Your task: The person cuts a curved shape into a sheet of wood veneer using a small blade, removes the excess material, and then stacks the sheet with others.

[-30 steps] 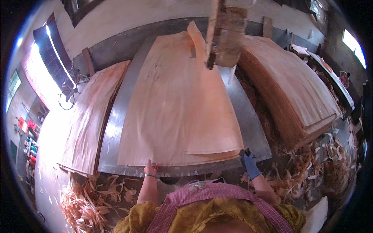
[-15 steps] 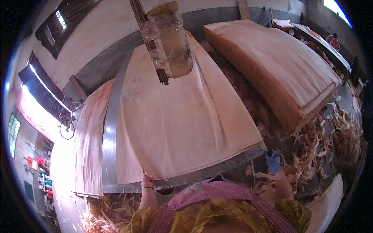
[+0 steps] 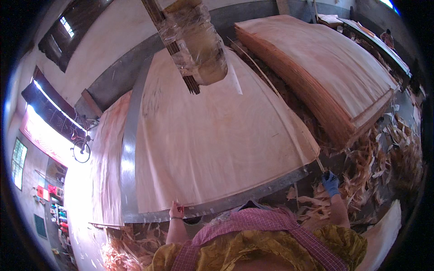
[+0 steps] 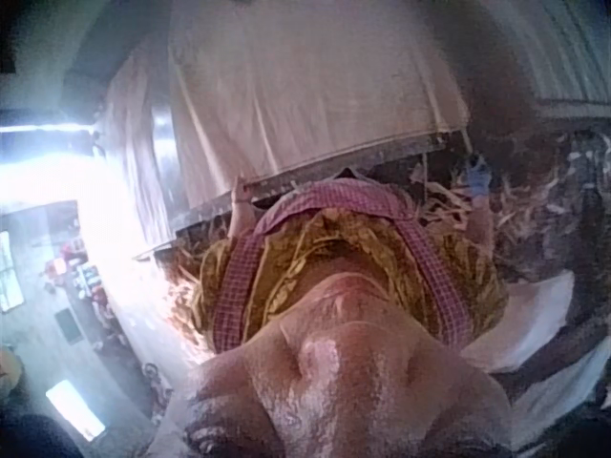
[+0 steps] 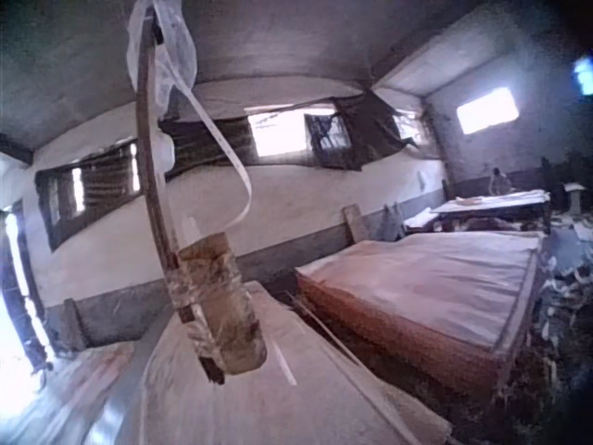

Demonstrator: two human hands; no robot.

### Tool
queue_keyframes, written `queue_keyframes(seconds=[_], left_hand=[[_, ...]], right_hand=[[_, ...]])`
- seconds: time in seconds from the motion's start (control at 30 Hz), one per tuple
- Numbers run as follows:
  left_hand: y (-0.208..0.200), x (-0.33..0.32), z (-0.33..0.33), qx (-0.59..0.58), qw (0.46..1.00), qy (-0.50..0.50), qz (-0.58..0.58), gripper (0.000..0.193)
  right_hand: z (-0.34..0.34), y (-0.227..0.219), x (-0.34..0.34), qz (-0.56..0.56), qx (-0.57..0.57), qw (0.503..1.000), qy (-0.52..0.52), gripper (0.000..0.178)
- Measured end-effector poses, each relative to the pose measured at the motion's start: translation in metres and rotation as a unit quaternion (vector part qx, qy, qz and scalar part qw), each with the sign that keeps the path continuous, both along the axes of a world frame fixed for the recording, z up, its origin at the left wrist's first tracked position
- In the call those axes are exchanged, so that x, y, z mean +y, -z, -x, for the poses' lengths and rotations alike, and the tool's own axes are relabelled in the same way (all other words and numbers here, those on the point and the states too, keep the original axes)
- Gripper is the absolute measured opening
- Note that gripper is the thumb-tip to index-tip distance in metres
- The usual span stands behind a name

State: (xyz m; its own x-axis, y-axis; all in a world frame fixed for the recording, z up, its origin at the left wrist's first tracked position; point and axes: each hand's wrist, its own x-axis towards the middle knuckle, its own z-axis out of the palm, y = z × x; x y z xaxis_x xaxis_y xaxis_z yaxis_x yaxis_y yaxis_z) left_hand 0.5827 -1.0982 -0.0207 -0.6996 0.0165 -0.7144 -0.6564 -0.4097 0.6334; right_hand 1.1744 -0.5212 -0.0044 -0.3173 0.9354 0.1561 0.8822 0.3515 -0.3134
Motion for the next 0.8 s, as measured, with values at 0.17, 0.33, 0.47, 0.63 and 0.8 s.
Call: queue_keyframes(seconds=[0.17,0.33,0.47,0.63,0.8], left_hand=[[0.007,-0.006,0.001,-0.031,0.998,-0.062,0.007,0.031],[0.017,-0.014,0.000,-0.006,0.998,-0.056,0.008,0.028],[0.019,-0.004,-0.003,0.048,0.998,-0.037,-0.027,0.027],[0.005,-0.012,-0.001,-0.029,0.991,-0.129,0.013,0.024],[-0.004,-0.003,-0.007,0.022,0.995,-0.094,-0.007,0.022]], right_hand=[[0.043,-0.005,-0.013,0.072,0.060,0.995,-0.036,0.034],[0.148,-0.031,-0.056,0.101,0.157,0.979,-0.086,0.041],[0.226,-0.037,-0.075,0.150,0.163,0.969,-0.110,0.045],[0.278,-0.078,-0.121,0.168,0.093,0.973,-0.128,0.059],[0.287,-0.063,-0.117,0.134,0.032,0.984,-0.115,0.066]])
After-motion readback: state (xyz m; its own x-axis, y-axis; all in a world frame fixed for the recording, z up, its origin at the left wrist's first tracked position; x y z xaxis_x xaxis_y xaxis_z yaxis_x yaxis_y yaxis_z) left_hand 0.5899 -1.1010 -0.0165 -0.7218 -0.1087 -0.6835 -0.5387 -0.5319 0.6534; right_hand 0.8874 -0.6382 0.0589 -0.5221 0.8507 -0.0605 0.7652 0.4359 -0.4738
